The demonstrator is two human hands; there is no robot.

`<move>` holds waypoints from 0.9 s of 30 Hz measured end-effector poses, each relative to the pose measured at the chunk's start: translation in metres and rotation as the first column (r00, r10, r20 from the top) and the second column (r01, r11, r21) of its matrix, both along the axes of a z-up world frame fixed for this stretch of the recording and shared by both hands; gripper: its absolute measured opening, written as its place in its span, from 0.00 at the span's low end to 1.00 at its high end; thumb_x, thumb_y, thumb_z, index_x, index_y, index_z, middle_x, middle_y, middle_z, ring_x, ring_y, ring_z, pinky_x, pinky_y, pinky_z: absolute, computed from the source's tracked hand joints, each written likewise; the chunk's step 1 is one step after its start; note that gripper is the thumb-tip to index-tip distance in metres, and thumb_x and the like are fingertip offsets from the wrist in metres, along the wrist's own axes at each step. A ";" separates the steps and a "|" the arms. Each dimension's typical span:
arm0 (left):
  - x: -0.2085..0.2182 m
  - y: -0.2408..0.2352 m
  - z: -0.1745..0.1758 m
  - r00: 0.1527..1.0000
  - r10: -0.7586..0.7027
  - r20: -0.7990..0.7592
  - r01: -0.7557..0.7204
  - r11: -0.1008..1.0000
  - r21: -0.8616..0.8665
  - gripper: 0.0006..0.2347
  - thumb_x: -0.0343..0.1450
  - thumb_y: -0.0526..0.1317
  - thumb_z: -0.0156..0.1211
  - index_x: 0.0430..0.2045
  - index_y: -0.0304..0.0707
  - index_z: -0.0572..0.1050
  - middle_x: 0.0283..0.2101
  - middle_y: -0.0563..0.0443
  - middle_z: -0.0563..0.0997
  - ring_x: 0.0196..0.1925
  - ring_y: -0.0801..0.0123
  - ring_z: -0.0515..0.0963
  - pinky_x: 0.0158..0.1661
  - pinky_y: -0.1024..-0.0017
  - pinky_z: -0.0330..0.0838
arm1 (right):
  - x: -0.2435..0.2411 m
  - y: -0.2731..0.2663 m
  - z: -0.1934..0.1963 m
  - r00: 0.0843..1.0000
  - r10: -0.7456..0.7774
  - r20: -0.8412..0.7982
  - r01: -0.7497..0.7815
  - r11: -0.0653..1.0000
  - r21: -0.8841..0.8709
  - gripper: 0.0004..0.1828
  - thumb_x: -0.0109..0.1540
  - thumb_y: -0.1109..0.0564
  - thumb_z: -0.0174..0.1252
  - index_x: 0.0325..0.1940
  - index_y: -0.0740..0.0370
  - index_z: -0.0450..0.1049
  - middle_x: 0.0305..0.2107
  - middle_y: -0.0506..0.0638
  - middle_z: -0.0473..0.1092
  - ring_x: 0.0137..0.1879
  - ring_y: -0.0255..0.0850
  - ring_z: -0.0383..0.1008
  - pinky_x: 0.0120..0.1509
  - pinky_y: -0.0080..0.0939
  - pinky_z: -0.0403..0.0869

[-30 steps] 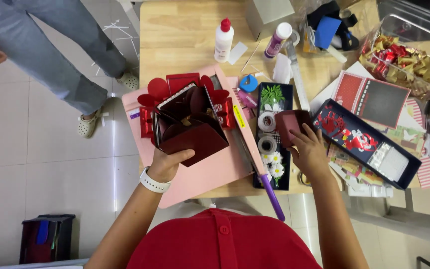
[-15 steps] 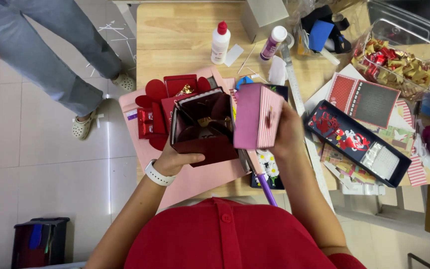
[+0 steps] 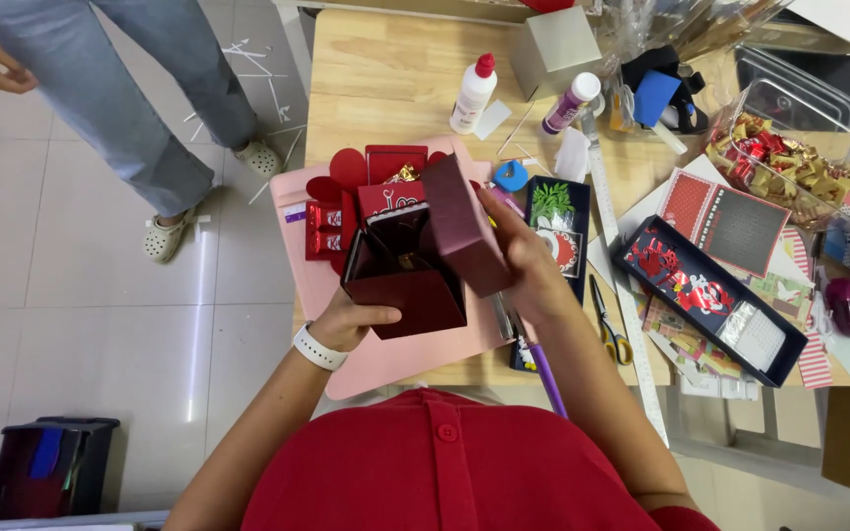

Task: Assembling and nesting components of a decorative explosion gift box.

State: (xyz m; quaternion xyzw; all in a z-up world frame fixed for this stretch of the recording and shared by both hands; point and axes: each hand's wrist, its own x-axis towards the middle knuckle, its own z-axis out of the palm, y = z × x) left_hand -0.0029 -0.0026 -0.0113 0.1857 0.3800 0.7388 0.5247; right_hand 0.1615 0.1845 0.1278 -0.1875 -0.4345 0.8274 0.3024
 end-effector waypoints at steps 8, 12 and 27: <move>-0.007 -0.006 0.069 0.994 -0.033 -0.106 0.050 0.986 0.161 0.54 0.47 0.15 0.75 0.71 0.49 0.57 0.62 0.41 0.73 0.64 0.54 0.70 0.65 0.47 0.61 | 0.008 0.012 -0.004 0.975 0.221 0.011 -0.203 0.871 0.448 0.72 0.40 0.40 0.80 0.79 0.67 0.51 0.69 0.59 0.59 0.76 0.49 0.56 0.80 0.52 0.58; -0.013 -0.017 0.076 0.990 -0.013 -0.140 0.038 0.983 0.181 0.59 0.48 0.19 0.79 0.75 0.51 0.48 0.67 0.45 0.67 0.69 0.58 0.65 0.70 0.55 0.56 | 0.021 0.030 -0.030 0.997 -0.043 -0.058 0.039 0.996 -0.075 0.47 0.55 0.28 0.60 0.69 0.59 0.67 0.54 0.53 0.76 0.57 0.51 0.80 0.66 0.76 0.73; -0.021 -0.026 0.073 0.972 -0.033 -0.233 0.053 0.995 0.081 0.54 0.55 0.25 0.75 0.75 0.52 0.44 0.69 0.48 0.62 0.73 0.59 0.59 0.71 0.59 0.53 | -0.008 -0.038 0.017 0.950 0.041 0.309 -0.153 0.924 0.349 0.49 0.46 0.52 0.69 0.72 0.66 0.65 0.57 0.59 0.67 0.64 0.46 0.67 0.70 0.47 0.68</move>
